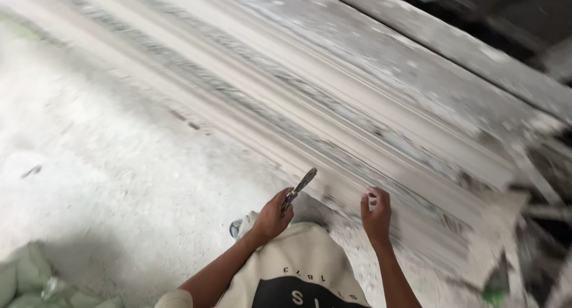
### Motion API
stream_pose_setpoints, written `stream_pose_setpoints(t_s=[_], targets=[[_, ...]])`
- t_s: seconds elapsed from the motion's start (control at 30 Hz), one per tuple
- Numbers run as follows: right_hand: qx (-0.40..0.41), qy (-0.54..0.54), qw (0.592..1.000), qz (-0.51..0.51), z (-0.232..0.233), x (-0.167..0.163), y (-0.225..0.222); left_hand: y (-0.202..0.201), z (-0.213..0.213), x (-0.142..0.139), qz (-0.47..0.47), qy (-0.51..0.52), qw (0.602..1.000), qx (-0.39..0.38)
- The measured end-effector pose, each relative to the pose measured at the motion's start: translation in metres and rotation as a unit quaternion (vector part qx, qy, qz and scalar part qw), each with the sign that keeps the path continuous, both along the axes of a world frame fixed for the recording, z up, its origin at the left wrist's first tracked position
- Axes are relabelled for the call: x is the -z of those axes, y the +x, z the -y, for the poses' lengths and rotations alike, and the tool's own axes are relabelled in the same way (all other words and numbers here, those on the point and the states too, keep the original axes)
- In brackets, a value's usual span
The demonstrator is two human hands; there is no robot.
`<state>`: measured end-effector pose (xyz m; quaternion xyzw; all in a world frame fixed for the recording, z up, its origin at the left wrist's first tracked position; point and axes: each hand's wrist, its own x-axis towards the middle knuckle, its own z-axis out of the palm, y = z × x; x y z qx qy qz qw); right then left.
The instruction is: The person uses a small scraping knife to remove excess plaster and residue from the grooved surfaces of long plaster cornice moldings laid on the workshop floor, working along each piece section by section and repositioning the moldings to reach untreated areas.
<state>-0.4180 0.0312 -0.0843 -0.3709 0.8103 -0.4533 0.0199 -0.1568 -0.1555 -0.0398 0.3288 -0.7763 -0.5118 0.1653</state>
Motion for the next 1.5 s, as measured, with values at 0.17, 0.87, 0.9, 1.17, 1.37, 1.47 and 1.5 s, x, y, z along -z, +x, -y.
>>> stream_pose_setpoints(t_s=[0.17, 0.87, 0.9, 1.17, 1.37, 1.47, 1.5], targets=[[-0.136, -0.034, 0.99, 0.034, 0.133, -0.006, 0.101, 0.134, 0.06, -0.014, 0.01, 0.031, 0.993, -0.117], [-0.491, 0.162, 0.842, 0.153, 0.457, -0.003, 0.382, 0.368, 0.192, 0.054, -0.011, 0.252, 0.816, -0.521], [-0.49, 0.17, 0.841, 0.156, 0.475, 0.001, 0.386, 0.369, 0.21, 0.056, -0.012, 0.208, 0.829, -0.519], [-0.481, 0.283, 0.821, 0.117, 0.656, 0.001, 0.396, 0.385, 0.413, 0.058, -0.075, 0.069, 0.868, -0.486], [-0.495, 0.07, 0.866, 0.011, 0.798, -0.036, 0.394, 0.382, 0.581, 0.004, -0.046, 0.003, 0.873, -0.486], [-0.477, 0.086, 0.875, 0.021, 0.86, -0.043, 0.397, 0.376, 0.664, -0.011, -0.078, 0.027, 0.88, -0.467], [-0.471, 0.092, 0.877, 0.02, 0.872, -0.042, 0.401, 0.374, 0.695, -0.011, -0.065, 0.012, 0.883, -0.464]])
